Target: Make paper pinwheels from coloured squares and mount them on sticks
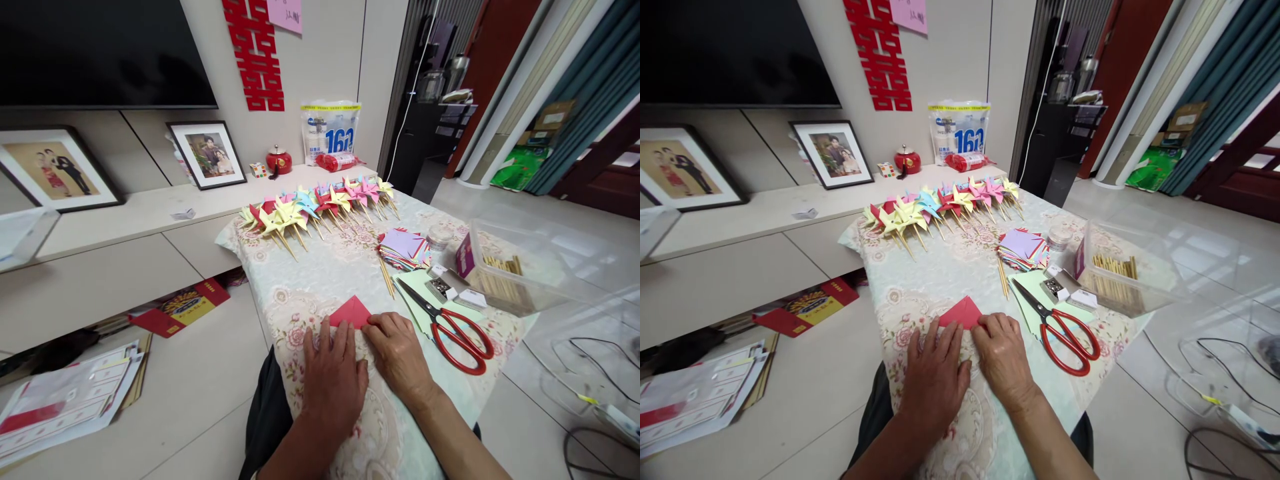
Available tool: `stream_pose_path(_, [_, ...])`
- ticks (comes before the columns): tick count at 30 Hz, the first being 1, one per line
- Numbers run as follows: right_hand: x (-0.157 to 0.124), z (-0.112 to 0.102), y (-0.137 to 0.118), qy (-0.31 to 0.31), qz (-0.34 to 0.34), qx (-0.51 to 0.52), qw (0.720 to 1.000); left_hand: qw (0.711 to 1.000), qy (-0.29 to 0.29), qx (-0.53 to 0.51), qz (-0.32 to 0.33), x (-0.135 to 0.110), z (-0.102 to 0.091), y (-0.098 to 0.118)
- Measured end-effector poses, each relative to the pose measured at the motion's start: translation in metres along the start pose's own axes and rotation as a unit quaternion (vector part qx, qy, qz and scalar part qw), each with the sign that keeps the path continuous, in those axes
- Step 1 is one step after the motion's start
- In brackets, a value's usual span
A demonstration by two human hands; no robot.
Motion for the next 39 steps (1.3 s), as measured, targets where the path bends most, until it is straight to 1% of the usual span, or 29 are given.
stream_pose_path(6, [-0.001,-0.001,0.001,0.011,0.003,-0.007,1.000,1.000,-0.003,-0.004,0.001,0.000,0.000,0.000])
stream_pose_path(11, [-0.006,-0.003,0.000,0.015,-0.002,-0.011,1.000,1.000,-0.006,-0.002,-0.018,-0.001,-0.001,0.000])
stream_pose_path(17, [-0.013,-0.006,0.001,0.021,0.007,-0.017,1.000,1.000,-0.006,0.000,-0.029,-0.001,-0.003,0.002])
stream_pose_path(24, [-0.013,-0.009,0.000,0.030,0.023,-0.037,0.999,0.999,-0.002,0.013,-0.037,-0.002,-0.004,0.002])
stream_pose_path(29, [-0.013,-0.009,-0.001,0.024,0.036,-0.069,0.997,0.999,0.007,0.017,-0.042,-0.003,-0.005,0.002])
stream_pose_path(32, [-0.014,-0.007,-0.002,0.022,0.017,-0.103,0.994,0.999,0.007,0.012,-0.037,-0.002,-0.007,0.002])
stream_pose_path(35, [-0.014,-0.006,-0.004,0.006,-0.001,-0.120,0.993,0.999,0.000,0.006,-0.031,-0.001,-0.008,0.002])
stream_pose_path(39, [-0.013,-0.004,-0.003,-0.017,0.005,-0.127,0.992,0.999,-0.009,0.000,-0.034,0.000,-0.008,0.002])
Point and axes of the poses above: each hand's wrist, its own x-axis towards the middle knuckle, its own z-axis out of the palm, y = z × x, the point moved 3 cm from there along x, towards the middle knuckle, and after that the axes turned 3 degrees about -x, right-handed, at the moved point
